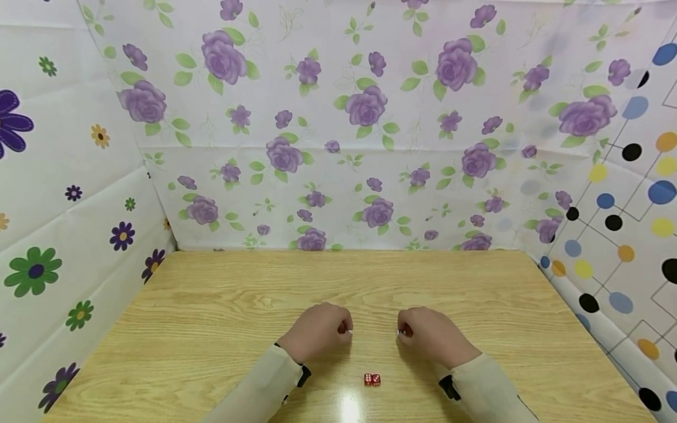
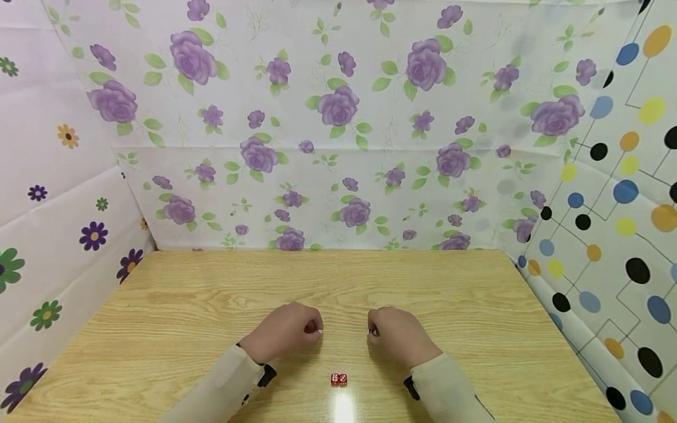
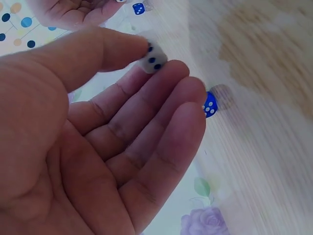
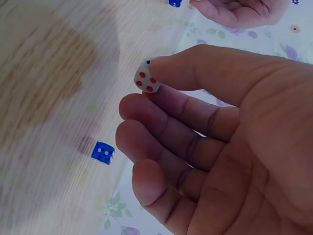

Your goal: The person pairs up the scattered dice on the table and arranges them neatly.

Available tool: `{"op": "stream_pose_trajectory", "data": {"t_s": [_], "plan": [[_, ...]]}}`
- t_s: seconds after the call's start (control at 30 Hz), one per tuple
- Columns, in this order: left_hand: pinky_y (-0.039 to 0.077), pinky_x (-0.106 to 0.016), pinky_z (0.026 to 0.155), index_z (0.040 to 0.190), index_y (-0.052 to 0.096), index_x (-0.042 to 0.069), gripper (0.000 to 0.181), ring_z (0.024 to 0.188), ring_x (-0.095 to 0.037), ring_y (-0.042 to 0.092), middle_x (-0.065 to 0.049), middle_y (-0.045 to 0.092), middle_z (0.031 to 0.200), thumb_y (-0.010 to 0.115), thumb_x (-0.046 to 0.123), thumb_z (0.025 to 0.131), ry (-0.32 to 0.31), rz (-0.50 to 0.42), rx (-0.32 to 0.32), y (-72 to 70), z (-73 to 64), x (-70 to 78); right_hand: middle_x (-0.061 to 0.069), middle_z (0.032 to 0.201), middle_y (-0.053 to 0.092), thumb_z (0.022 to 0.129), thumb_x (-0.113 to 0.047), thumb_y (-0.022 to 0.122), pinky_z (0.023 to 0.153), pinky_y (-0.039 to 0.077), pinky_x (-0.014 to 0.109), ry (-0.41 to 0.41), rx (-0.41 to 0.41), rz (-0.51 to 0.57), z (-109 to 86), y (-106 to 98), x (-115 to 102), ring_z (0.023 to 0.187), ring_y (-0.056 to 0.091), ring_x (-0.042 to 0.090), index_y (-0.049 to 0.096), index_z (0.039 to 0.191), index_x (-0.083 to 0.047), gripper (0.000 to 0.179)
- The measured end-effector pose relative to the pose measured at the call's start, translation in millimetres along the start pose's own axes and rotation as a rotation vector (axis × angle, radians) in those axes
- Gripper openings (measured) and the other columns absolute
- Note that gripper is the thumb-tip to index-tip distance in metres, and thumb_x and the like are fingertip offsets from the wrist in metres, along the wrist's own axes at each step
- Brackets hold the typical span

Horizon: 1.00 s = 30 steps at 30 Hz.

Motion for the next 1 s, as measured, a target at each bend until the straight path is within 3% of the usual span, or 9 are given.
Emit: {"op": "stream_pose_trajectory", "data": {"t_s": [0.77, 1.0], "plan": [[0.053, -0.026, 0.075, 0.095, 0.077, 0.015, 0.009, 0.075, -0.001, 0.057, 0.011, 0.068, 0.086, 0.069, 0.013, 0.091, -0.003, -0.011, -0.002, 4.1, 3.5, -2.9, -0.011, 0.074, 0.06, 0.091, -0.014, 0.075, 0.062, 0.047, 0.031, -0.01, 0.025, -0.039, 2.2, 3.7, 0.9, 0.063, 0.05, 0.005, 0.066, 0.082, -0.02, 0.014], [0.053, -0.025, 0.073, 0.095, 0.076, 0.015, 0.005, 0.074, -0.001, 0.058, 0.013, 0.067, 0.084, 0.075, 0.014, 0.091, -0.02, -0.044, -0.004, 4.5, 3.1, -3.9, -0.012, 0.076, 0.062, 0.091, -0.014, 0.076, 0.063, 0.049, 0.031, -0.023, 0.026, -0.029, 3.6, 6.0, 2.2, 0.066, 0.053, 0.004, 0.068, 0.084, -0.02, 0.012]]}}
Point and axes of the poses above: each hand's wrist, its own z-axis towards the middle knuckle, its own y-axis out of the palm, x = y × z, the point moved 4 cm from there along z, towards the middle knuckle
